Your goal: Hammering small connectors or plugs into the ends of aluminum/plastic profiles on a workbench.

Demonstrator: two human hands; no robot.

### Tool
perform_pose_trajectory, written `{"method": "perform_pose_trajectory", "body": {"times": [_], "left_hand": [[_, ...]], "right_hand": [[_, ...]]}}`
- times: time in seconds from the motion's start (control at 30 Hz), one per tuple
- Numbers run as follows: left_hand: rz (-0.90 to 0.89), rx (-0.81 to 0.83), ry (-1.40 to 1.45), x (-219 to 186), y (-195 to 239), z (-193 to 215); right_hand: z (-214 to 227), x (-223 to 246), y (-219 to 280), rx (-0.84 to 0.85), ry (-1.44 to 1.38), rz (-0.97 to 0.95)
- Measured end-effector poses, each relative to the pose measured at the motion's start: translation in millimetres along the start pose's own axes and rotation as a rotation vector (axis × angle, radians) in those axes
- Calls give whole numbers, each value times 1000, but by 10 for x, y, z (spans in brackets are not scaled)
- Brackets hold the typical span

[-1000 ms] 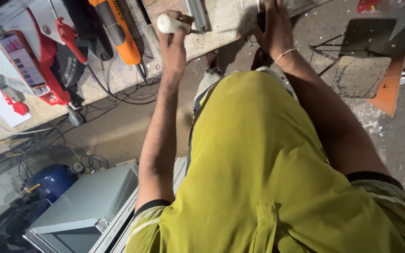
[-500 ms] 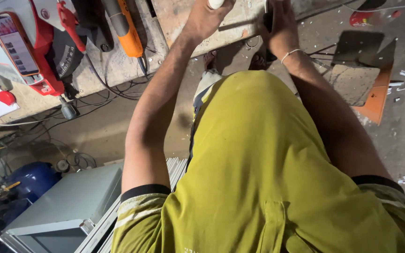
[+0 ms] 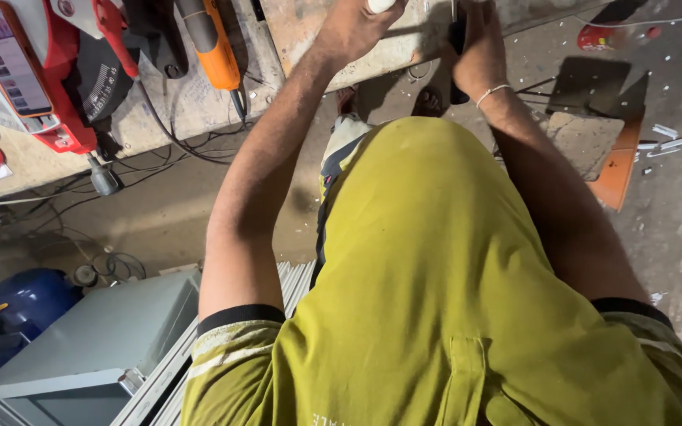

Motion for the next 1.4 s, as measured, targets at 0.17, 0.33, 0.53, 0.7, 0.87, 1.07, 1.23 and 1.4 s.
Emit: {"method": "perform_pose_trajectory", "body": {"times": [0.17, 0.33, 0.53, 0.7, 0.87, 1.07, 1.23, 1.4], "left_hand": [[48, 8, -18, -34, -6, 7], [179, 116, -127, 34, -24, -86], [256, 224, -182, 63, -50, -119], [86, 179, -38, 171, -45, -166], [75, 173, -4, 91, 60, -112], [75, 95, -12, 3, 177, 1], [-263, -3, 125, 133, 244, -108], [-140, -25, 231, -146, 285, 182]], "right_hand": [[-58, -85, 7, 54, -9, -57], [-60, -108, 9, -17, 34, 34], [10, -1, -28, 6, -19, 54], [-101, -388, -69, 60, -31, 8], [155, -339, -105, 304, -742, -627], [1068, 1223, 119, 151, -523, 53], [616, 1122, 201, 680, 346, 52], [1031, 1528, 200, 276, 51, 269]]}}
Point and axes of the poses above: each hand's wrist, its own y-axis away from the middle knuckle, its own z-axis out of the back of the hand, x = y × z, the point moved 6 cm from there along -y, towards the middle knuckle, and after that the axes turned 1 degree about -y, right-handed, at the moved point
